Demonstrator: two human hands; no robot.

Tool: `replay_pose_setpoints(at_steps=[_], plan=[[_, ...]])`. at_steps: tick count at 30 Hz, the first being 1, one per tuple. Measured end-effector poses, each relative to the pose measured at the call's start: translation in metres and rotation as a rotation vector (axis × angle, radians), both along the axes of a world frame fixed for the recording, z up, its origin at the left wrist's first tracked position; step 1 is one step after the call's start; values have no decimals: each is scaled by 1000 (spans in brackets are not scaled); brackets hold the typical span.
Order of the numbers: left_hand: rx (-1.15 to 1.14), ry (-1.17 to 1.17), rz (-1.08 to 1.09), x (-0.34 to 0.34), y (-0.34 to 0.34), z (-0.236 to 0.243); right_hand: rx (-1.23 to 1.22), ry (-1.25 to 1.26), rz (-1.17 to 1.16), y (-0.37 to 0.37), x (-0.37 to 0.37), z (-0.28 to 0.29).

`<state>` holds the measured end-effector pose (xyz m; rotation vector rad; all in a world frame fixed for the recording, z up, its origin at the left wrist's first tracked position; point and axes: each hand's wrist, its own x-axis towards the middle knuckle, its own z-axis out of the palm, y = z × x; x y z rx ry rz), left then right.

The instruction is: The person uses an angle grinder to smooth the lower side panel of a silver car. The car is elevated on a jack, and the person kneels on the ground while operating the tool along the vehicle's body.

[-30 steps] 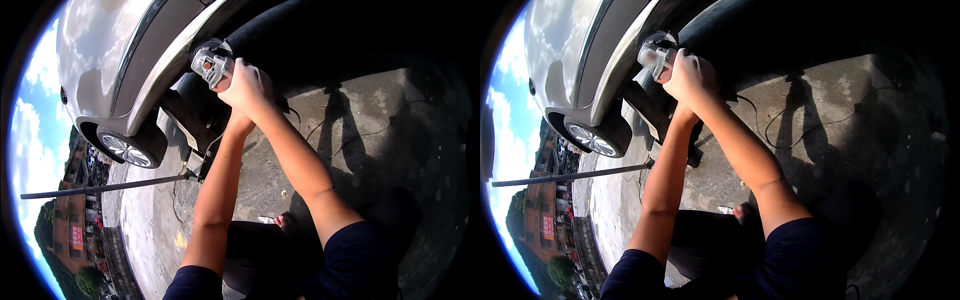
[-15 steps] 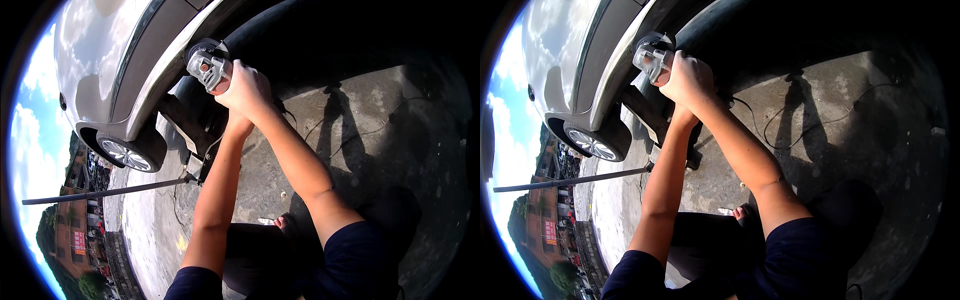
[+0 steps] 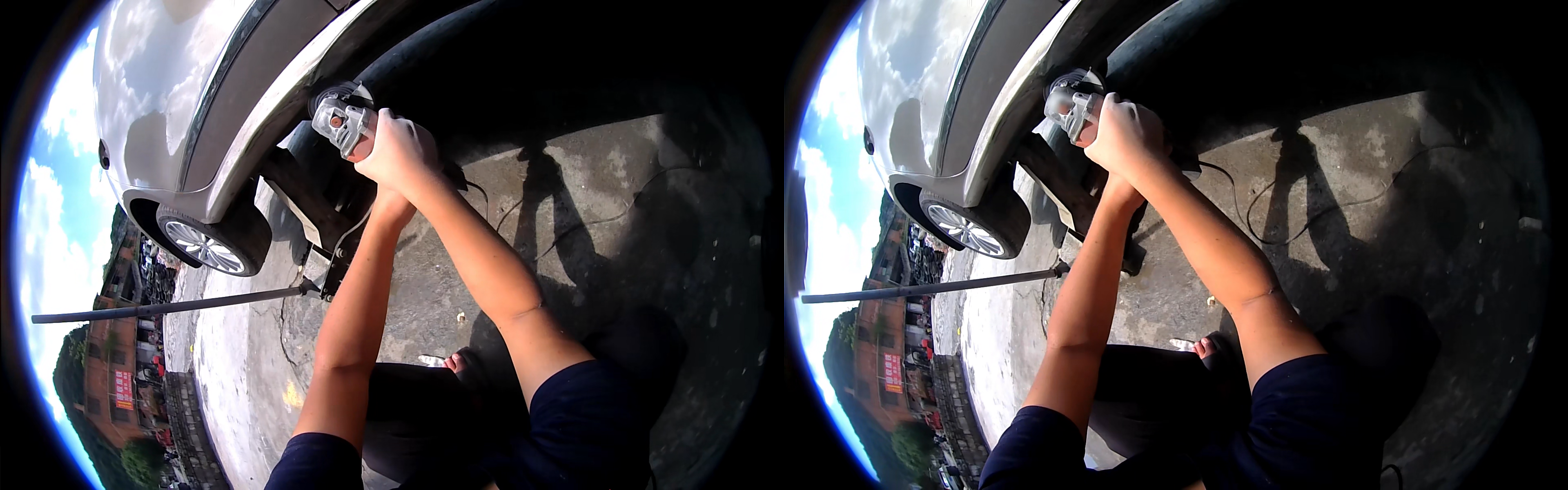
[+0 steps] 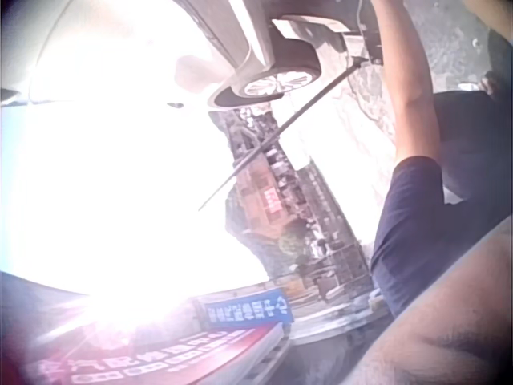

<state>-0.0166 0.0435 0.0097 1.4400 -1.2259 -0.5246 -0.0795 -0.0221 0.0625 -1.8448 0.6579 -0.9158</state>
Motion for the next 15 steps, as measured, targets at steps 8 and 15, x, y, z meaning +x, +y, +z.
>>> replay_pose_setpoints(at_steps=[8,15], plan=[[-9,-126,178,12,2,-3,176,-174,63,-9,-8,-8],[70,-400,575,29,-1,-22,176,-349,354,-26,48,-47]])
